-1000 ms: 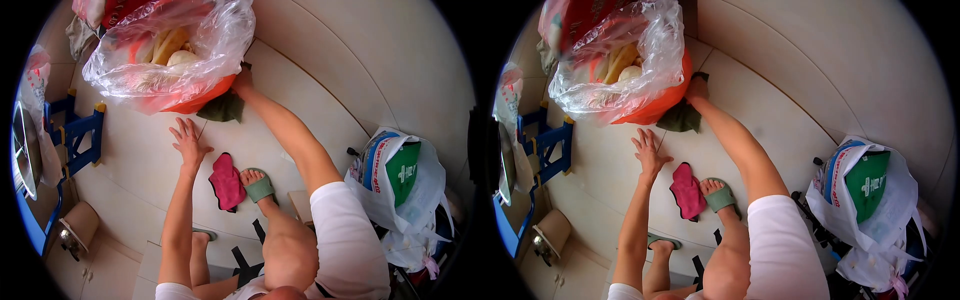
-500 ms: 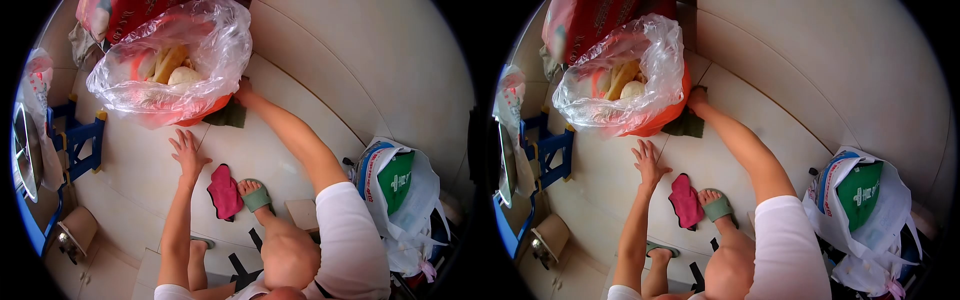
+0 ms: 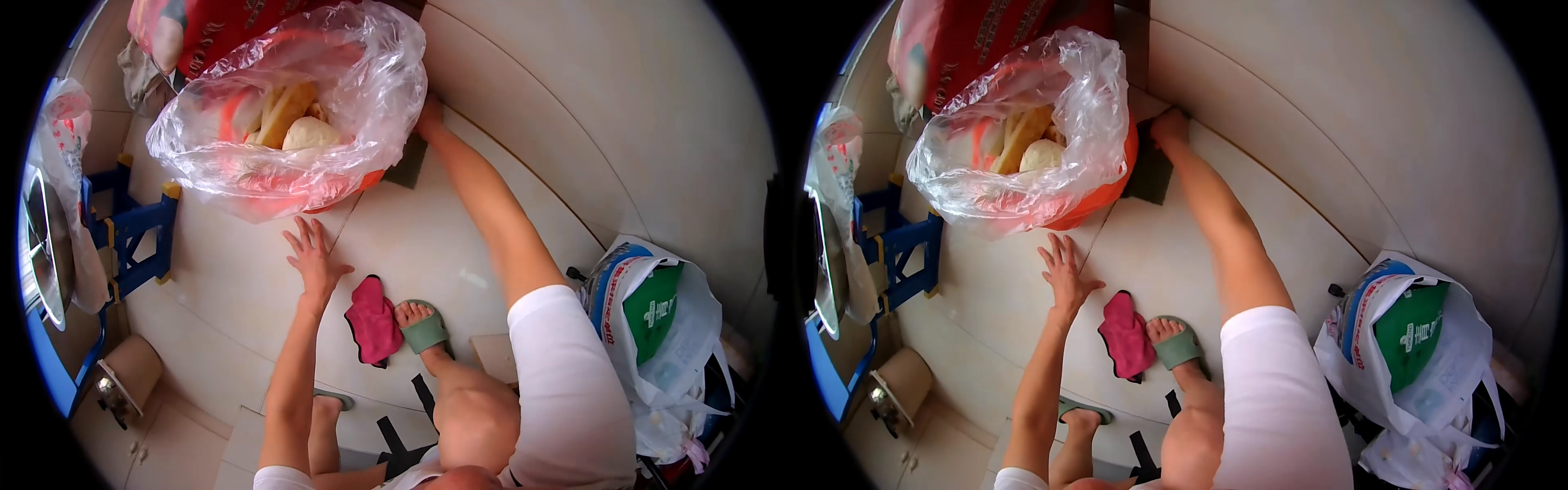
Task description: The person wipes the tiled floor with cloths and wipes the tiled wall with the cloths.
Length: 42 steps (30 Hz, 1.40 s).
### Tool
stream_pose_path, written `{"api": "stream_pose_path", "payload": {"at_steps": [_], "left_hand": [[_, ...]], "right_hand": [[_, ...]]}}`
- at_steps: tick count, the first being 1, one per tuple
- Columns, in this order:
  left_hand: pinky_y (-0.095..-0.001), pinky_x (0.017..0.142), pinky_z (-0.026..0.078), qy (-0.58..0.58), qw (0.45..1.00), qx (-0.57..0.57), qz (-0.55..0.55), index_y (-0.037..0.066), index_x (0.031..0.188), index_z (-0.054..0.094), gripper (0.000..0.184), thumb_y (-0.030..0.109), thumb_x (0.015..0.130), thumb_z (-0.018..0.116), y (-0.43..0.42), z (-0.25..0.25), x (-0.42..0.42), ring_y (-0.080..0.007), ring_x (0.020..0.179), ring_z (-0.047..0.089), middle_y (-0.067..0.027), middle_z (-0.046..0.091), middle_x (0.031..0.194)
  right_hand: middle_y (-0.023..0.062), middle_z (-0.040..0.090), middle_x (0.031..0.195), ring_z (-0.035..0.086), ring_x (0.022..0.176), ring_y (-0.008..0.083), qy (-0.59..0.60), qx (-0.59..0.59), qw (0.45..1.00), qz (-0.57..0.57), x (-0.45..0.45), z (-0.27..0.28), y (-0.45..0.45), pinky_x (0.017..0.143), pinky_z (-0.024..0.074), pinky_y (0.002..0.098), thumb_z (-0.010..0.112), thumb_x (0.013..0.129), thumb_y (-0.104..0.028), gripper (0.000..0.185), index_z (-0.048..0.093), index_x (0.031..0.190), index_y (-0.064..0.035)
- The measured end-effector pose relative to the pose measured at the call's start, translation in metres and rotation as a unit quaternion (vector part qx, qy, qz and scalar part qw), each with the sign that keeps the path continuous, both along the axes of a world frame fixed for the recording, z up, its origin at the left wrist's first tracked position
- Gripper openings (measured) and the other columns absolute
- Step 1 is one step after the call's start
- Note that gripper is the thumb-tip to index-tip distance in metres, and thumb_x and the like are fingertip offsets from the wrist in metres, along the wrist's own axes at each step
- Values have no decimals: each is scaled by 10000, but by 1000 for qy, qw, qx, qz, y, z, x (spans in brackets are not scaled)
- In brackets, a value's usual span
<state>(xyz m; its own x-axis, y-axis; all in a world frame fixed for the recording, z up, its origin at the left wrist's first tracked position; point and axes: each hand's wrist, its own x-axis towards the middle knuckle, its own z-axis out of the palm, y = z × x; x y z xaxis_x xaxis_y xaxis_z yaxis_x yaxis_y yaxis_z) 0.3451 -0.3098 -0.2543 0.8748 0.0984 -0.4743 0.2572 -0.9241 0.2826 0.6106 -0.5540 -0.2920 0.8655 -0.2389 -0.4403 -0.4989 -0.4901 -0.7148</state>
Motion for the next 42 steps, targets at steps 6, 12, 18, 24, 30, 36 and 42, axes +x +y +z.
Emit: {"api": "stream_pose_path", "payload": {"at_steps": [6, 12, 18, 24, 30, 36, 42], "left_hand": [[-787, 903, 307, 7, 1000, -7, 8, 165, 1540, 113, 1429, 274, 397, 965, -2, 1, 5, -553, 1410, 42, -175, 6, 1603], [-808, 878, 296, 7, 1000, -7, 3, 125, 1528, 133, 1395, 248, 414, 961, -1, 4, -3, -549, 1410, 40, -214, 62, 1585], [-813, 868, 301, -7, 1000, -13, 1, 115, 1526, 136, 1389, 251, 417, 962, -2, 4, -2, -557, 1406, 39, -215, 58, 1585], [-814, 860, 308, -28, 1000, -8, -4, 127, 1532, 107, 1420, 264, 408, 963, 0, -5, 2, -565, 1403, 39, -212, 39, 1588], [-816, 858, 308, -24, 1000, -8, -11, 111, 1528, 118, 1420, 271, 399, 963, 3, -3, 2, -563, 1404, 33, -210, 16, 1591], [-813, 864, 298, -8, 1000, -2, 2, 174, 1541, 92, 1443, 288, 396, 964, 2, -5, -2, -565, 1405, 24, -176, -23, 1603], [-809, 854, 318, -19, 1000, -3, 7, 158, 1528, 151, 1405, 288, 390, 965, 1, -1, 0, -566, 1401, 41, -178, 19, 1600]], "right_hand": [[220, 678, 721, 671, 526, 320, 6, 4, 1000, -13, 4, -17, -1, 468, 544, 405, 563, 823, -19, 138, 659, 811, 78], [211, 673, 704, 669, 524, 317, 39, 7, 999, -33, 35, -46, -4, 454, 534, 413, 537, 855, -53, 191, 661, 802, 82], [170, 691, 723, 680, 557, 316, -37, -276, 929, 245, 26, -78, -9, 459, 535, 426, 535, 850, -56, 206, 687, 754, 44], [189, 687, 743, 667, 532, 316, 33, -245, 922, 299, 35, -147, -21, 443, 525, 424, 528, 830, -41, 180, 687, 843, 43], [216, 657, 732, 632, 475, 314, 30, 17, 999, -24, 28, -50, -16, 387, 483, 411, 527, 825, -21, 247, 630, 1024, 82], [167, 638, 695, 588, 435, 263, 67, 57, 995, -40, 25, -37, -6, 368, 448, 394, 606, 820, -112, 256, 635, 1011, 56], [134, 600, 636, 532, 394, 222, 82, 154, 984, 23, -49, -53, 29, 332, 393, 380, 607, 848, -147, 223, 604, 1013, 3]]}}
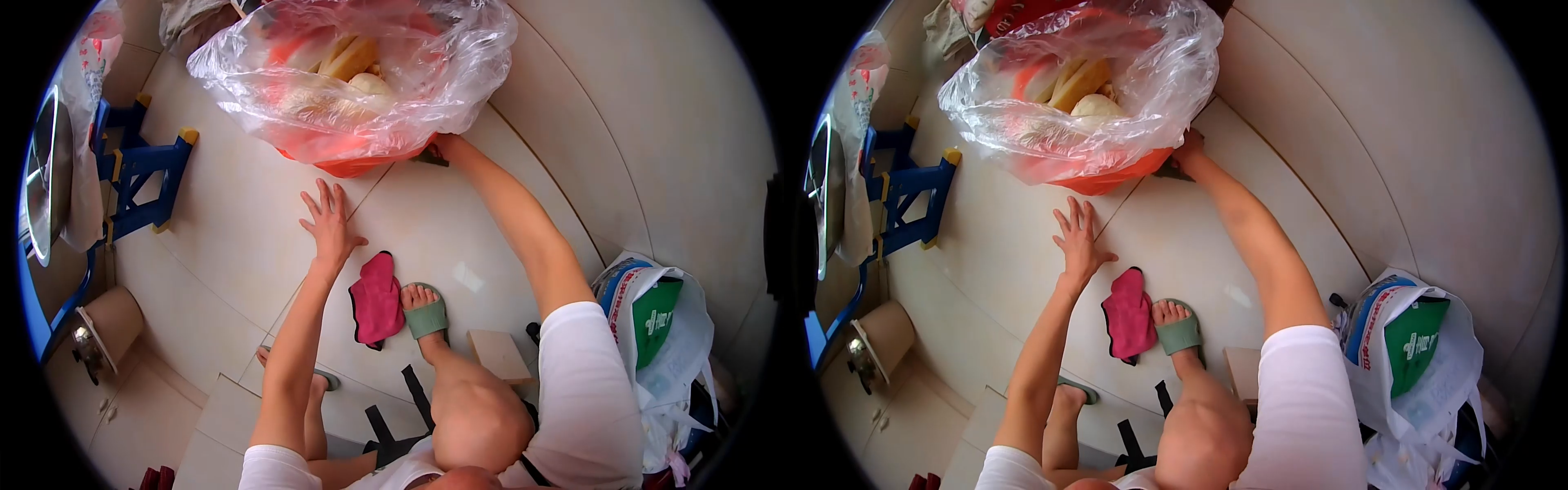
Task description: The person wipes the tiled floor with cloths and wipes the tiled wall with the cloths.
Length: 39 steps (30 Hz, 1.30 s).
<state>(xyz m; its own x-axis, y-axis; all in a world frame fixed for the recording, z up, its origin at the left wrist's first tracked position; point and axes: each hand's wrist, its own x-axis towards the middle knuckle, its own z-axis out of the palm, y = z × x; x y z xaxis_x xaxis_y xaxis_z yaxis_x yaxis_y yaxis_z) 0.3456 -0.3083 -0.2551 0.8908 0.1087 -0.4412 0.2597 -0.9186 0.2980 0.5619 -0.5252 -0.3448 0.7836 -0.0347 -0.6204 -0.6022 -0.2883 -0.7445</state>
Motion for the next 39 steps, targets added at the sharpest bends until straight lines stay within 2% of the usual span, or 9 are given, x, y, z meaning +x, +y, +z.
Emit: {"api": "stream_pose_path", "payload": {"at_steps": [5, 10, 14, 16, 19, 24, 29, 32, 39], "left_hand": [[-796, 849, 337, 5, 1000, 9, 3, 168, 1524, 172, 1391, 309, 388, 964, 0, 2, 0, -553, 1405, 60, -168, 34, 1600], [-753, 949, 293, -31, 999, 10, -33, 186, 1522, 206, 1376, 326, 377, 956, 13, 6, -6, -462, 1442, 87, -108, 96, 1605], [-702, 1004, 285, -34, 993, -6, -114, 183, 1511, 247, 1332, 337, 390, 950, 46, 9, -17, -397, 1457, 114, -77, 152, 1595], [-741, 984, 278, 7, 998, -11, -61, 196, 1518, 223, 1338, 303, 402, 953, 65, 11, -25, -427, 1454, 75, -86, 79, 1607], [-806, 938, 271, 67, 996, 16, 55, 201, 1528, 176, 1373, 267, 401, 959, 100, 25, -49, -451, 1450, 8, -84, -29, 1613], [-818, 915, 278, 51, 997, 14, 56, 204, 1536, 149, 1403, 280, 393, 960, 118, 17, -67, -445, 1454, -16, -81, -36, 1615], [-823, 893, 289, 43, 997, 13, 60, 214, 1537, 160, 1426, 300, 363, 964, 122, 13, -68, -458, 1450, -1, -83, -28, 1617], [-825, 901, 277, 44, 997, 9, 65, 205, 1532, 174, 1405, 297, 372, 962, 121, 14, -69, -443, 1455, -7, -76, -31, 1616], [-822, 904, 278, 50, 997, 23, 59, 213, 1536, 156, 1426, 312, 364, 962, 120, 13, -67, -438, 1456, -14, -73, -29, 1617]], "right_hand": [[137, 578, 620, 493, 364, 220, 92, 28, 995, 19, -75, 43, 46, 315, 356, 382, 547, 855, -56, 202, 577, 1053, -26], [117, 533, 560, 454, 336, 218, 217, 26, 975, 45, -136, 62, 94, 311, 335, 377, 419, 866, -63, 195, 581, 800, 24], [130, 580, 584, 509, 353, 258, 149, -65, 984, 79, -168, 61, 116, 355, 416, 409, 493, 870, -107, 231, 597, 718, 32], [120, 585, 586, 514, 357, 260, 156, -128, 972, 117, -160, 53, 112, 372, 435, 407, 509, 871, -112, 215, 613, 737, 20], [187, 658, 743, 616, 435, 288, 52, -96, 987, 121, -111, 43, 67, 387, 485, 383, 457, 917, -119, 231, 576, 1016, 53], [176, 648, 742, 586, 423, 281, 57, -131, 989, 44, -89, 56, 63, 379, 472, 381, 455, 918, -115, 216, 572, 1010, 42], [118, 594, 637, 520, 427, 214, 68, -104, 991, 49, -142, 74, 81, 376, 413, 361, 412, 936, -167, 282, 636, 902, 1], [125, 638, 692, 590, 528, 246, 82, -80, 984, 134, -152, 82, 56, 440, 453, 376, 446, 962, -242, 345, 637, 837, 17], [59, 506, 559, 405, 414, 139, 50, 72, 996, 17, -178, 62, 26, 397, 306, 320, 420, 1017, -279, 413, 620, 820, 24]]}}
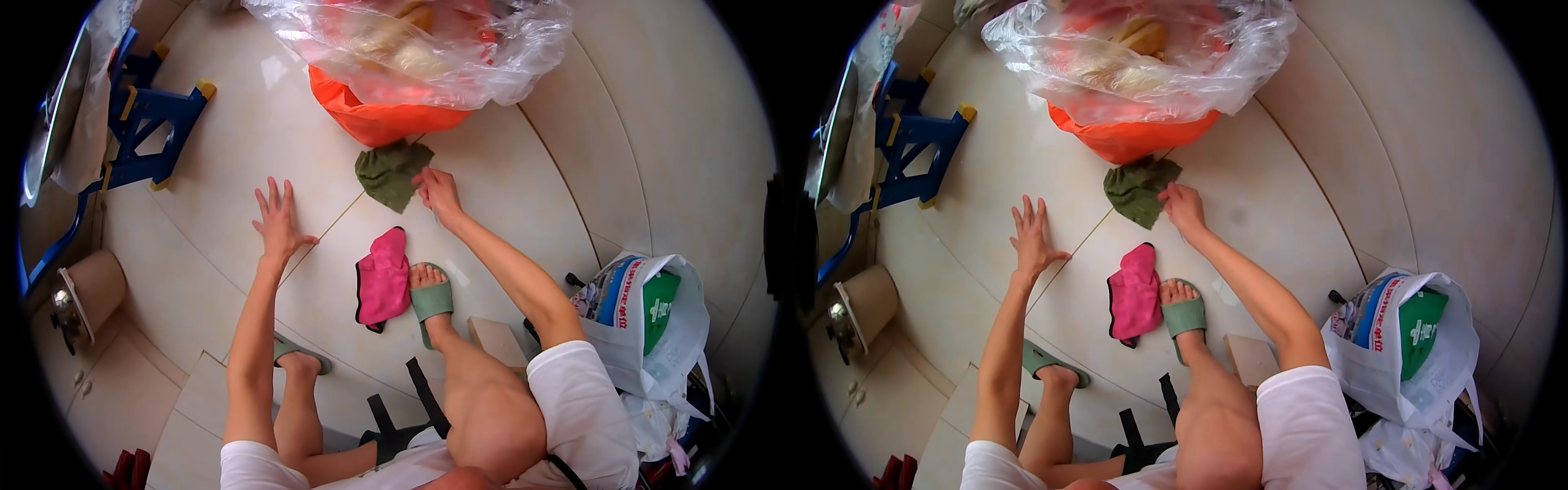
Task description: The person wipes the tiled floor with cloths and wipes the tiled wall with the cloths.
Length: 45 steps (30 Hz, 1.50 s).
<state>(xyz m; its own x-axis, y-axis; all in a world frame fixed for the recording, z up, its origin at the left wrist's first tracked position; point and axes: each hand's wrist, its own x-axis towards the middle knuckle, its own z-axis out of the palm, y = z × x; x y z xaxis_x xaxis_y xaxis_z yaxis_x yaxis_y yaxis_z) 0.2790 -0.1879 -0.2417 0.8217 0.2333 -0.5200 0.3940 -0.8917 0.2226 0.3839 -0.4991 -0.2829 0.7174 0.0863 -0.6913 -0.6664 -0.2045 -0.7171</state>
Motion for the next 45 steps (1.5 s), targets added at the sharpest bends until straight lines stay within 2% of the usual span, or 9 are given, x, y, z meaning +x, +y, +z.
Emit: {"api": "stream_pose_path", "payload": {"at_steps": [8, 14, 17, 20, 25, 30, 33, 38, 45], "left_hand": [[-822, 909, 277, 1, 1000, -2, -3, 220, 1539, 141, 1439, 322, 360, 961, 0, -1, -1, -437, 1456, -13, -70, -34, 1617], [-820, 912, 279, 1, 1000, -4, 1, 213, 1535, 162, 1425, 320, 360, 961, 0, -1, 0, -441, 1455, -7, -71, -18, 1617], [-821, 913, 277, 0, 1000, -5, 1, 210, 1533, 168, 1418, 310, 363, 962, 0, -1, 0, -444, 1454, -5, -76, -13, 1617], [-821, 914, 273, -13, 1000, -12, -1, 206, 1532, 172, 1409, 300, 369, 962, 1, -3, -2, -444, 1454, -6, -76, -16, 1617], [-821, 914, 269, 3, 1000, -12, 4, 202, 1530, 179, 1396, 301, 378, 959, -3, 8, 4, -443, 1455, -8, -79, -16, 1617], [-819, 915, 269, 2, 1000, -11, -1, 205, 1531, 177, 1392, 301, 383, 959, 1, 6, 1, -441, 1456, -6, -81, -16, 1617], [-817, 917, 269, 8, 1000, -11, 2, 211, 1532, 175, 1390, 300, 386, 959, -3, 6, 4, -439, 1457, -7, -79, -17, 1617], [-814, 923, 265, 21, 1000, -8, 3, 221, 1532, 175, 1389, 304, 390, 960, -4, 10, 6, -438, 1457, -8, -78, -16, 1618], [-746, 926, 334, 3, 1000, 18, -21, 222, 1541, 149, 1460, 381, 338, 960, 0, -3, -1, -474, 1446, 36, -114, 19, 1617]], "right_hand": [[36, 421, 523, 319, 402, 111, 122, 87, 986, -70, 27, -6, 24, 387, 254, 284, 402, 1036, -285, 412, 554, 808, 23], [50, 448, 531, 363, 413, 125, 122, 88, 981, -123, 22, -13, 49, 377, 273, 284, 397, 1031, -268, 392, 560, 812, 15], [78, 493, 558, 423, 425, 141, 93, -1, 976, -196, 46, -17, 60, 361, 311, 298, 387, 1016, -216, 352, 552, 812, 18], [82, 492, 567, 403, 409, 149, 83, 41, 966, -243, 71, -17, 57, 358, 295, 309, 394, 951, -125, 273, 553, 782, 18], [100, 517, 580, 430, 410, 168, 153, 24, 984, -90, 31, -10, 63, 352, 305, 311, 390, 930, -98, 246, 527, 753, 6], [106, 506, 521, 435, 368, 191, 45, -3, 973, -226, 89, -16, 48, 338, 330, 340, 399, 931, -107, 296, 530, 689, 3], [110, 511, 533, 431, 368, 186, 88, 17, 967, -238, 82, -11, 51, 342, 321, 338, 397, 919, -99, 276, 524, 694, -1], [94, 493, 541, 410, 396, 161, 162, 25, 977, -139, 52, -10, 62, 350, 311, 311, 371, 955, -143, 285, 522, 747, -18], [93, 465, 521, 398, 365, 171, 135, 24, 977, -162, 43, -17, 69, 337, 308, 323, 347, 960, -148, 308, 510, 732, -21]]}}
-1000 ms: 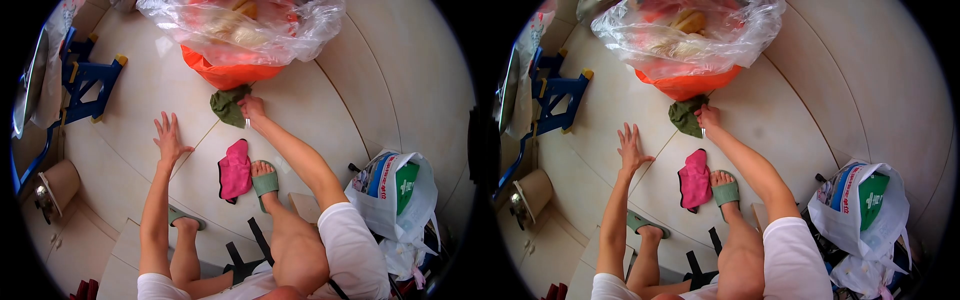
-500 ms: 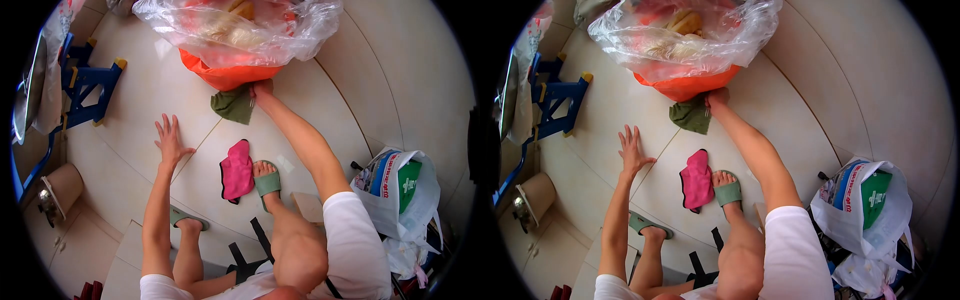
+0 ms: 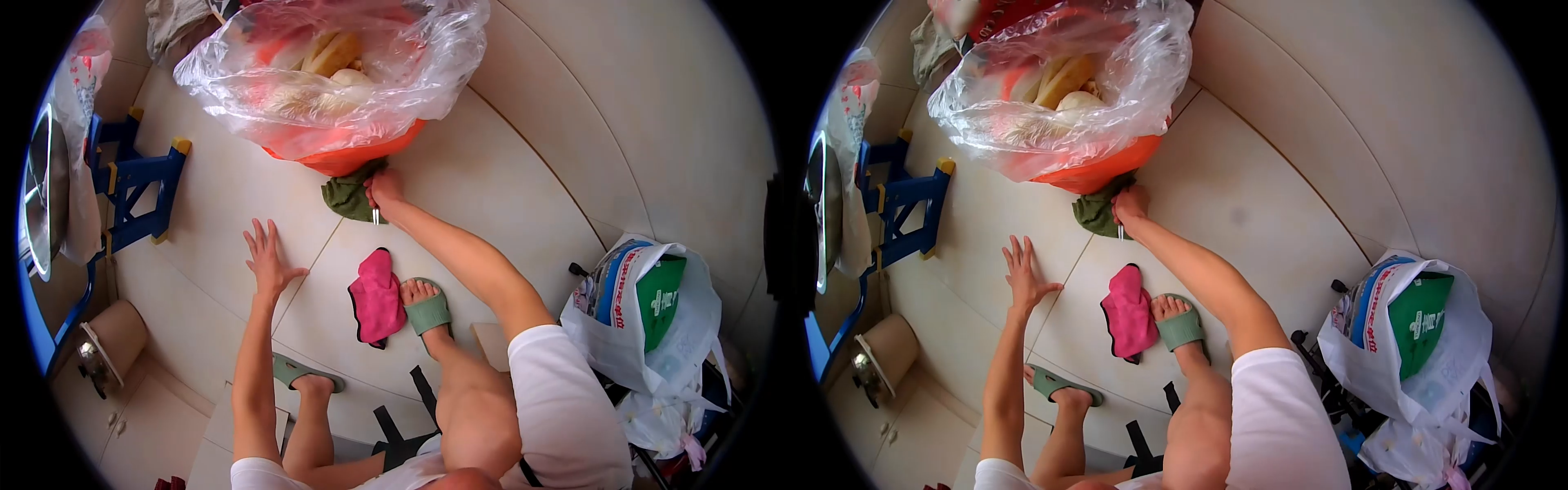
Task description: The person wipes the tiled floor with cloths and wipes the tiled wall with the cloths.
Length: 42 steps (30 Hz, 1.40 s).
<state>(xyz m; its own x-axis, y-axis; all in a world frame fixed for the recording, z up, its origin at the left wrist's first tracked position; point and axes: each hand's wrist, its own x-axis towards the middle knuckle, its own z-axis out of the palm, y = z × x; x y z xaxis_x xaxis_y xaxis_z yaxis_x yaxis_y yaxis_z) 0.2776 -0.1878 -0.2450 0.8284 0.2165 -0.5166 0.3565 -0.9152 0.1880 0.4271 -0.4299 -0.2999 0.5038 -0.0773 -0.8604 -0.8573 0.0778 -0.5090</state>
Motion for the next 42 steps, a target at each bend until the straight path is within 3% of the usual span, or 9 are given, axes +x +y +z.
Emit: {"api": "stream_pose_path", "payload": {"at_steps": [5, 8, 14, 17, 20, 25, 32, 38, 42], "left_hand": [[-690, 966, 347, -17, 1000, -5, -16, 215, 1545, 135, 1472, 403, 338, 957, 5, -9, -3, -484, 1442, 44, -114, 13, 1617], [-806, 918, 287, -67, 996, -54, -29, 217, 1542, 132, 1421, 351, 392, 955, 11, -15, -9, -461, 1450, -9, -91, -21, 1617], [-798, 921, 295, -46, 998, -26, -45, 198, 1543, 123, 1417, 354, 405, 954, 6, -7, -4, -473, 1445, 3, -123, -8, 1612], [-634, 1071, 293, -8, 1000, -8, -25, 152, 1540, 138, 1451, 382, 361, 953, -2, 3, 5, -529, 1417, 68, -194, 39, 1597], [-612, 1094, 279, -34, 999, -11, -38, 140, 1536, 151, 1447, 368, 355, 955, 2, -3, 2, -533, 1415, 74, -199, 46, 1595], [-780, 919, 325, -44, 998, -12, -41, 165, 1538, 141, 1433, 358, 377, 958, 6, -8, -2, -486, 1439, 32, -141, -6, 1609], [-785, 927, 311, -23, 999, -17, -26, 180, 1541, 129, 1440, 366, 378, 957, 5, -7, -1, -473, 1445, 6, -131, -12, 1611], [-777, 926, 315, -43, 998, -21, -36, 186, 1544, 125, 1445, 371, 376, 957, 8, -10, -5, -472, 1447, 6, -135, -5, 1611], [-776, 919, 321, -34, 999, -26, -24, 196, 1544, 126, 1449, 375, 370, 956, 6, -8, -2, -470, 1448, 8, -129, -9, 1613]], "right_hand": [[84, 474, 499, 434, 348, 183, -76, -36, 995, -50, 18, 0, -2, 325, 313, 342, 380, 956, -131, 295, 510, 711, -30], [119, 582, 576, 550, 403, 222, -103, -66, 992, -44, 46, 5, -23, 336, 383, 358, 517, 918, -128, 205, 599, 793, 11], [133, 659, 643, 627, 463, 223, -100, -90, 990, -28, 102, 17, -64, 404, 479, 367, 677, 834, -202, 197, 685, 792, -10], [146, 675, 669, 651, 501, 235, -99, -174, 977, 77, 143, -6, -84, 451, 500, 382, 702, 775, -170, 163, 694, 747, -10], [171, 679, 678, 676, 567, 276, -122, -228, 956, 140, 204, -86, -121, 517, 523, 397, 694, 724, -106, 104, 690, 713, -3], [181, 669, 720, 670, 671, 305, -102, -194, 975, 29, 230, -82, -139, 613, 516, 448, 660, 755, -105, 111, 661, 717, -1], [232, 658, 932, 631, 863, 418, -261, -377, 877, 148, 140, -13, -134, 730, 491, 505, 627, 852, -189, 253, 644, 1059, -45], [162, 673, 931, 651, 837, 387, -490, -316, 766, 271, 94, 34, -125, 693, 518, 490, 615, 856, -251, 464, 505, 1287, -116], [126, 648, 997, 678, 751, 319, -429, -451, 651, 434, 131, 5, -117, 637, 533, 453, 595, 844, -182, 290, 603, 1125, -111]]}}
